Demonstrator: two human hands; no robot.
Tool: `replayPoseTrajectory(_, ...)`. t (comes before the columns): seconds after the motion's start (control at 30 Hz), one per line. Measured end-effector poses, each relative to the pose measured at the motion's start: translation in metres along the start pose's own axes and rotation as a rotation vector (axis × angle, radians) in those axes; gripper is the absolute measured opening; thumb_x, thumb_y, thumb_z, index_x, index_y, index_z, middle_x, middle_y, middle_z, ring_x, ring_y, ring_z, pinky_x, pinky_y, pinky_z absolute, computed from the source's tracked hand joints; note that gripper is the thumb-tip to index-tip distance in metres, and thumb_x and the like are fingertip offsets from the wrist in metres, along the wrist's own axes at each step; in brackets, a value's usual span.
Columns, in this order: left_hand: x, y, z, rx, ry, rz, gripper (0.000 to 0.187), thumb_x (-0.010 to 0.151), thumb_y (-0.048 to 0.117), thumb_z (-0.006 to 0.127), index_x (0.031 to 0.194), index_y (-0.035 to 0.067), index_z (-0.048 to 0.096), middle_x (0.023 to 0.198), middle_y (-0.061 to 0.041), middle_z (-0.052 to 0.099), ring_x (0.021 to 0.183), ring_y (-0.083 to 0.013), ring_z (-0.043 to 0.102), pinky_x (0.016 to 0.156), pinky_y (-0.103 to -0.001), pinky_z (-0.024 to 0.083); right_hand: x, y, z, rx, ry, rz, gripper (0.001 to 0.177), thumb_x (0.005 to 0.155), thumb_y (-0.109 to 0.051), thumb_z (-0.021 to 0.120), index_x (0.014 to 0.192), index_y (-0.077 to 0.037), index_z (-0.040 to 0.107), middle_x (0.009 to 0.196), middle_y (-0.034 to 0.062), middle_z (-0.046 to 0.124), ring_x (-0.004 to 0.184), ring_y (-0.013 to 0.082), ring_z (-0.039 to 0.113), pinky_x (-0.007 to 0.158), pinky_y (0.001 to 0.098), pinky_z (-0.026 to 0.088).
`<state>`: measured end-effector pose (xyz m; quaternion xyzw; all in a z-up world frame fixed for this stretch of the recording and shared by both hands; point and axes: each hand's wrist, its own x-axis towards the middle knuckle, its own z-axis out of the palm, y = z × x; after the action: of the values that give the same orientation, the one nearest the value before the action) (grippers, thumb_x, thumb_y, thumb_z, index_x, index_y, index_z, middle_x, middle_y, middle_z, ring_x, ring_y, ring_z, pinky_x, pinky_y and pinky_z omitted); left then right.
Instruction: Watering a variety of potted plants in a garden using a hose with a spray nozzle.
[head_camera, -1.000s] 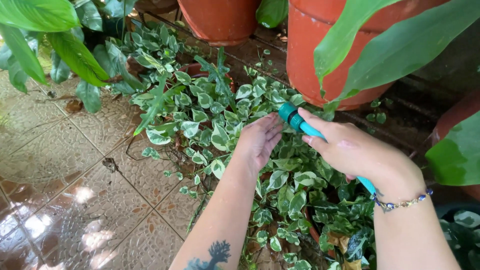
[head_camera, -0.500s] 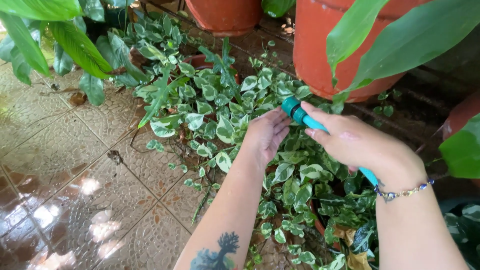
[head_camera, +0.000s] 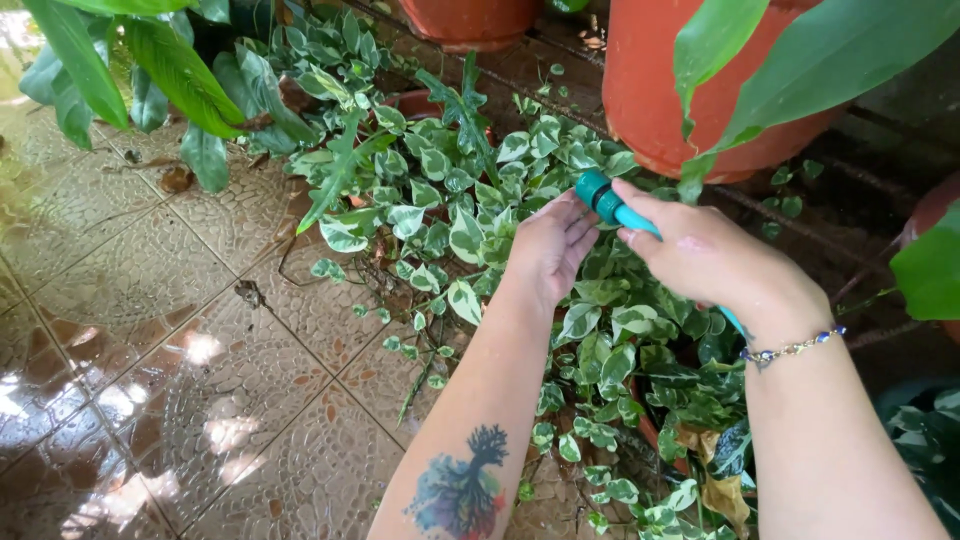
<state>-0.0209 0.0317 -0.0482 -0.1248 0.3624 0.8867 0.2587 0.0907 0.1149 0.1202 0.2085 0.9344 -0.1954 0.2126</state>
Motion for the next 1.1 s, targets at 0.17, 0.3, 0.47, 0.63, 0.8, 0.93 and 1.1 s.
replayPoseTrajectory(0.17, -0.014, 0.008, 0.003, 0.04, 0.022, -0.006, 0.058, 0.105, 0.014, 0.054, 0.16, -0.003, 0.046, 0.169, -0.027, 0.045, 0.156, -0.041, 0.047, 0.128, -0.049, 0.041, 0.0, 0.001, 0.003, 0.019, -0.003, -0.043, 0.069, 0.114, -0.039, 0.04, 0.178, -0.054, 0.019, 0.066, 0.0116, 0.036, 0.059, 0.0245, 0.028, 0.059, 0.0412, 0.029)
replayPoseTrajectory(0.3, -0.008, 0.006, 0.0, 0.014, 0.027, -0.004, 0.058, 0.105, 0.01, 0.054, 0.16, -0.002, 0.046, 0.167, -0.027, 0.048, 0.153, -0.0408, 0.05, 0.126, -0.048, 0.043, -0.004, 0.0, 0.003, 0.002, -0.008, -0.035, 0.069, 0.115, -0.038, 0.039, 0.179, -0.054, 0.018, 0.08, 0.0176, 0.057, 0.063, 0.025, 0.03, 0.061, 0.0404, 0.032)
replayPoseTrajectory(0.47, -0.008, 0.005, -0.002, 0.019, 0.02, 0.0, 0.054, 0.106, 0.013, 0.053, 0.157, -0.003, 0.049, 0.168, -0.026, 0.048, 0.154, -0.0393, 0.05, 0.127, -0.047, 0.043, -0.006, 0.0, 0.002, 0.063, 0.001, -0.038, 0.069, 0.114, -0.036, 0.042, 0.178, -0.053, 0.023, 0.079, 0.0156, 0.056, 0.06, 0.0235, 0.028, 0.06, 0.039, 0.029)
replayPoseTrajectory(0.63, -0.034, 0.02, 0.004, 0.136, 0.031, -0.01, 0.055, 0.106, 0.012, 0.049, 0.16, -0.002, 0.046, 0.165, -0.027, 0.051, 0.155, -0.0387, 0.049, 0.128, -0.047, 0.041, -0.004, 0.009, -0.001, 0.043, -0.035, -0.03, 0.067, 0.113, -0.043, 0.041, 0.176, -0.057, 0.023, 0.067, 0.0095, 0.035, 0.057, 0.0245, 0.03, 0.056, 0.0408, 0.029)
replayPoseTrajectory(0.8, -0.058, 0.023, 0.01, 0.569, 0.162, -0.071, 0.044, 0.114, 0.008, 0.044, 0.156, 0.01, 0.057, 0.155, -0.02, 0.064, 0.147, -0.0331, 0.06, 0.127, -0.044, 0.048, -0.019, 0.009, -0.008, 0.064, -0.155, -0.012, 0.069, 0.113, -0.039, 0.045, 0.174, -0.061, 0.021, 0.067, 0.0052, 0.033, 0.052, 0.0215, 0.032, 0.048, 0.0378, 0.03)
replayPoseTrajectory(0.93, -0.048, -0.01, -0.017, 1.354, -0.05, 0.154, 0.024, 0.109, 0.003, 0.058, 0.128, 0.004, 0.072, 0.101, -0.011, 0.08, 0.07, -0.0148, 0.068, 0.065, -0.023, 0.064, -0.034, 0.014, -0.009, -0.052, -0.208, 0.084, 0.064, 0.114, -0.043, 0.043, 0.172, -0.062, 0.026, 0.078, 0.0063, 0.038, 0.057, 0.0218, 0.029, 0.054, 0.0377, 0.027)
replayPoseTrajectory(1.1, -0.089, 0.0, -0.015, 1.647, -0.344, -0.226, 0.017, 0.104, -0.003, 0.068, 0.119, 0.001, 0.074, 0.099, -0.013, 0.082, 0.091, -0.0208, 0.084, 0.089, -0.025, 0.072, -0.038, 0.021, 0.006, -0.195, -0.325, 0.046, 0.058, 0.114, -0.042, 0.047, 0.17, -0.055, 0.034, 0.071, -0.002, 0.032, 0.056, 0.0153, 0.026, 0.055, 0.0334, 0.022)
